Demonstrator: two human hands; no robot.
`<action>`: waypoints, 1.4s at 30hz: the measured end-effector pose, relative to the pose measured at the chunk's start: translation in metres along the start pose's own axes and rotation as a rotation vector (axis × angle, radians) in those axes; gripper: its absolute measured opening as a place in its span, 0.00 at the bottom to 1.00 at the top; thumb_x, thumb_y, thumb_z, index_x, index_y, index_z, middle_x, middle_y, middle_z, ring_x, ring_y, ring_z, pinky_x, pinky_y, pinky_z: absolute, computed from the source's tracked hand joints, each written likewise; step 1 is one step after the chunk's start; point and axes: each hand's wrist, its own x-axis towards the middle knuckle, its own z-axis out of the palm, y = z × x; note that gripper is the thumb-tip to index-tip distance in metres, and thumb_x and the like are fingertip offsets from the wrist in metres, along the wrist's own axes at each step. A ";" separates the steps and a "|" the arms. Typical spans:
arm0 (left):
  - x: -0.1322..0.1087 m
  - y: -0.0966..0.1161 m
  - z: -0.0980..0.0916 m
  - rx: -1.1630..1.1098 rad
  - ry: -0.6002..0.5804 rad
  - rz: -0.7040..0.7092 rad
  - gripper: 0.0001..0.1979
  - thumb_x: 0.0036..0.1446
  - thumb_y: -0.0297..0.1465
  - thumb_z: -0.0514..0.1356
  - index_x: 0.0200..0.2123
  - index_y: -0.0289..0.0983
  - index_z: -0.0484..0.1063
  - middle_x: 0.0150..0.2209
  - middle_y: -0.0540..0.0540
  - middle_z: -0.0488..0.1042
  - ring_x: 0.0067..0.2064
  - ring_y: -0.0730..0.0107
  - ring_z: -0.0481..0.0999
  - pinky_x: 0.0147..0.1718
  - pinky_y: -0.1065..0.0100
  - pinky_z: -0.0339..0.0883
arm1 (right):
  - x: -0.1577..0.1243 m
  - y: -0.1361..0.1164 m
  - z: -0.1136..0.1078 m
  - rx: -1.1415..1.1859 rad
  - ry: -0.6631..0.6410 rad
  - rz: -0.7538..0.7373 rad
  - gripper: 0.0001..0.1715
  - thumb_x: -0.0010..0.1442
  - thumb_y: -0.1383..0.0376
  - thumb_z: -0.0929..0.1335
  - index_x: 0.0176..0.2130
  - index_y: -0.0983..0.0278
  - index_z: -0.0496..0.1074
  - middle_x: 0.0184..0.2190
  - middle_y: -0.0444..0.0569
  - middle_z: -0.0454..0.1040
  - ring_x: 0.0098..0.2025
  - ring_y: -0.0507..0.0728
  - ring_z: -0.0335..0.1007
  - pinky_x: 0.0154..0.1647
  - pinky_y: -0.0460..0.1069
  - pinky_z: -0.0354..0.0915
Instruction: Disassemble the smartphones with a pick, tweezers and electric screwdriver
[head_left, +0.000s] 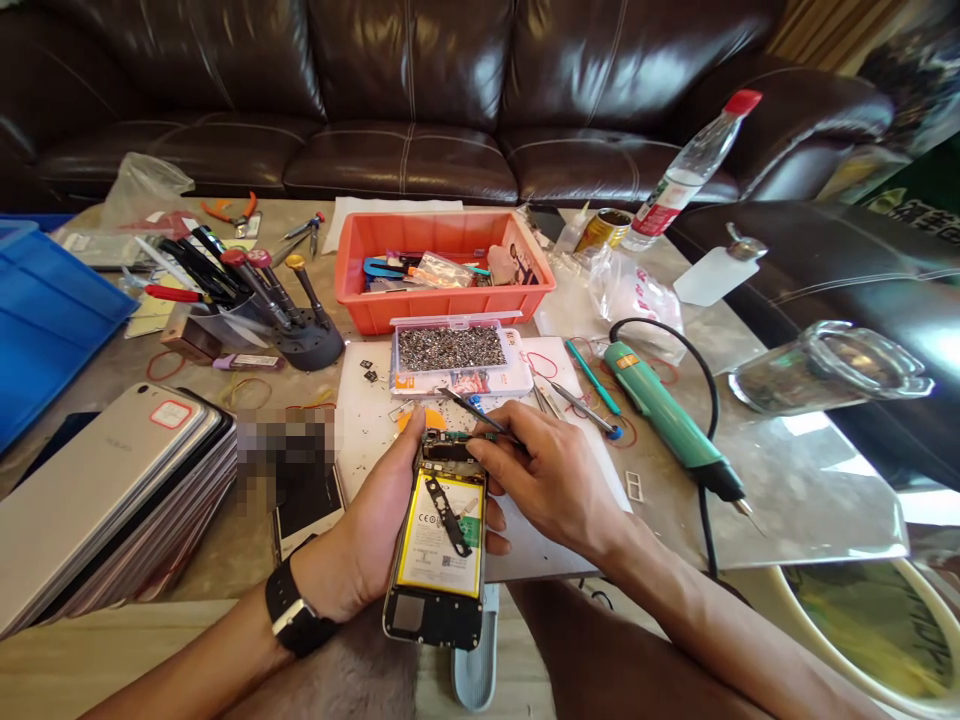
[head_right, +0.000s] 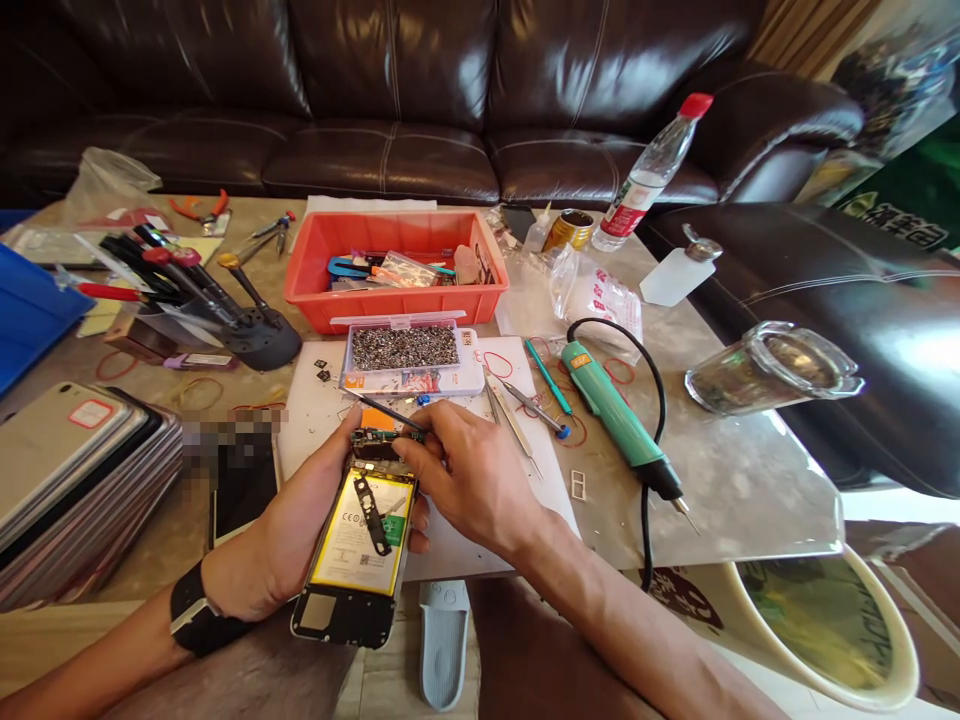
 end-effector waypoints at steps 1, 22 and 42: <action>-0.001 0.000 0.001 0.010 0.008 0.007 0.42 0.70 0.58 0.38 0.40 0.31 0.81 0.31 0.37 0.84 0.29 0.56 0.84 0.34 0.56 0.79 | 0.000 0.000 0.001 -0.008 0.006 -0.011 0.07 0.68 0.62 0.68 0.36 0.61 0.70 0.24 0.42 0.75 0.28 0.54 0.71 0.30 0.48 0.59; 0.004 -0.002 -0.011 0.005 0.001 -0.062 0.40 0.67 0.61 0.42 0.41 0.35 0.80 0.31 0.42 0.84 0.28 0.58 0.84 0.32 0.59 0.78 | -0.001 0.005 -0.002 0.253 -0.111 0.195 0.12 0.68 0.55 0.68 0.37 0.61 0.72 0.21 0.40 0.73 0.24 0.53 0.66 0.25 0.47 0.56; 0.007 -0.004 -0.014 0.059 0.034 -0.072 0.43 0.66 0.63 0.40 0.38 0.32 0.79 0.27 0.37 0.83 0.28 0.57 0.83 0.31 0.61 0.76 | 0.004 -0.009 -0.004 -0.025 0.093 -0.148 0.26 0.60 0.68 0.74 0.24 0.60 0.55 0.20 0.35 0.58 0.21 0.46 0.55 0.23 0.44 0.51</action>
